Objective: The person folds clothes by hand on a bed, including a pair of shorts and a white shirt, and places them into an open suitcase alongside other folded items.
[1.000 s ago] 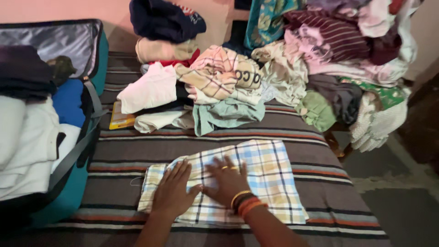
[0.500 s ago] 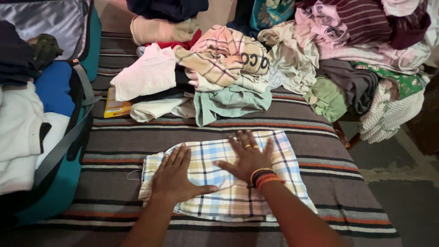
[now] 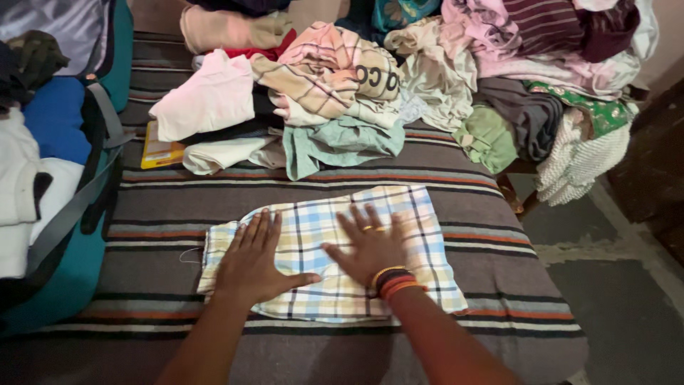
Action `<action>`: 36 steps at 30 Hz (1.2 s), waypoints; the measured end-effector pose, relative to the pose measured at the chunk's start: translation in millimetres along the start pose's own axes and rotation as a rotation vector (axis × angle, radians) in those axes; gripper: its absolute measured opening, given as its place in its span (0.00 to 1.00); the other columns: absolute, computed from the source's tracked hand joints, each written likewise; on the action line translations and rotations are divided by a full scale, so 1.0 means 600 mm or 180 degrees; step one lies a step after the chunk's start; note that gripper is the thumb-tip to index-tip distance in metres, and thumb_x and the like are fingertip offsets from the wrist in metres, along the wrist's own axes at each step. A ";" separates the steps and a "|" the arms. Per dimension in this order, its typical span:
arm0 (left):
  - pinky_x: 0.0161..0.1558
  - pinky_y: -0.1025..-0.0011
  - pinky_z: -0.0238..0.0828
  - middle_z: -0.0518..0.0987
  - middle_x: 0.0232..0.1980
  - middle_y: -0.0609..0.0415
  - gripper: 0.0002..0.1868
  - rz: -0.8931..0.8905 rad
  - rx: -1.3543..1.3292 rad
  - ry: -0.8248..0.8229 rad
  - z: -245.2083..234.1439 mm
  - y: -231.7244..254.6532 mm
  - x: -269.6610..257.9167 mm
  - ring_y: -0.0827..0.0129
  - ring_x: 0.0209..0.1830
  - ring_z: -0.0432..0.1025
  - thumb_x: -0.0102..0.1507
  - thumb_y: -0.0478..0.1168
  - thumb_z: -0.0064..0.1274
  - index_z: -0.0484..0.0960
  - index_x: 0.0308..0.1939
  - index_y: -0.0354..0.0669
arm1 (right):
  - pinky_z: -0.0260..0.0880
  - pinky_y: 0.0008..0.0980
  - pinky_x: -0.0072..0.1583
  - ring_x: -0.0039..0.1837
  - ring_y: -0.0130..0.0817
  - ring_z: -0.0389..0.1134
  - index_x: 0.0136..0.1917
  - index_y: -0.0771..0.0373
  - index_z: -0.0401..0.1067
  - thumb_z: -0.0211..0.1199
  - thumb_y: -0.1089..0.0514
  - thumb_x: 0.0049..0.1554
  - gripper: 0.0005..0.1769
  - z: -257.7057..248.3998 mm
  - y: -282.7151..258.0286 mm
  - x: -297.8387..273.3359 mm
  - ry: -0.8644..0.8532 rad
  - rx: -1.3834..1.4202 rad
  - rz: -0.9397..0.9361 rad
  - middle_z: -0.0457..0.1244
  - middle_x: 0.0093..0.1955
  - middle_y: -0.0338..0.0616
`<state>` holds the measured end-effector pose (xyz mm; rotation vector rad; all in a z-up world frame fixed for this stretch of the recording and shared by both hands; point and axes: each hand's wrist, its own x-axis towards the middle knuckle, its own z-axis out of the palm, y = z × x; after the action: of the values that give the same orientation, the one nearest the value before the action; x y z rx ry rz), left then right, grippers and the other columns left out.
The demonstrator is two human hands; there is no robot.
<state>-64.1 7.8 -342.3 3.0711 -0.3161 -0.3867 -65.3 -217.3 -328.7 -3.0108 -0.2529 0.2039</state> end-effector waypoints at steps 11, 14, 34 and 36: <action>0.79 0.58 0.21 0.33 0.85 0.52 0.72 0.0102 0.0198 -0.0122 -0.013 0.007 -0.025 0.62 0.85 0.27 0.47 0.91 0.39 0.40 0.81 0.53 | 0.21 0.56 0.78 0.86 0.45 0.28 0.83 0.44 0.43 0.40 0.17 0.56 0.52 0.001 0.096 -0.044 0.0323 -0.0119 0.0494 0.35 0.86 0.43; 0.79 0.58 0.20 0.32 0.85 0.52 0.72 0.0100 0.0208 -0.0154 -0.010 0.005 -0.023 0.62 0.85 0.26 0.47 0.92 0.38 0.39 0.81 0.54 | 0.22 0.55 0.79 0.86 0.45 0.28 0.83 0.44 0.43 0.40 0.17 0.55 0.52 0.002 0.101 -0.047 0.0295 -0.0098 0.0526 0.35 0.86 0.44; 0.77 0.58 0.27 0.40 0.84 0.47 0.69 0.0271 0.0094 0.0406 0.005 0.004 -0.025 0.59 0.83 0.33 0.49 0.89 0.42 0.46 0.79 0.48 | 0.35 0.61 0.80 0.81 0.52 0.50 0.80 0.56 0.58 0.47 0.33 0.63 0.40 0.023 0.031 -0.018 0.1055 0.0187 -0.1146 0.54 0.80 0.53; 0.76 0.58 0.27 0.41 0.85 0.45 0.70 0.0306 0.0108 0.0438 0.003 0.005 -0.022 0.58 0.82 0.34 0.48 0.88 0.44 0.47 0.81 0.47 | 0.32 0.60 0.79 0.82 0.52 0.46 0.79 0.53 0.58 0.45 0.29 0.62 0.41 0.028 -0.003 -0.001 0.0786 0.0292 -0.1090 0.51 0.81 0.51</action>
<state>-77.7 7.5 -340.5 3.0794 -0.4667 -0.1669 -68.6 -214.1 -344.7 -2.8049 -0.7005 -0.1801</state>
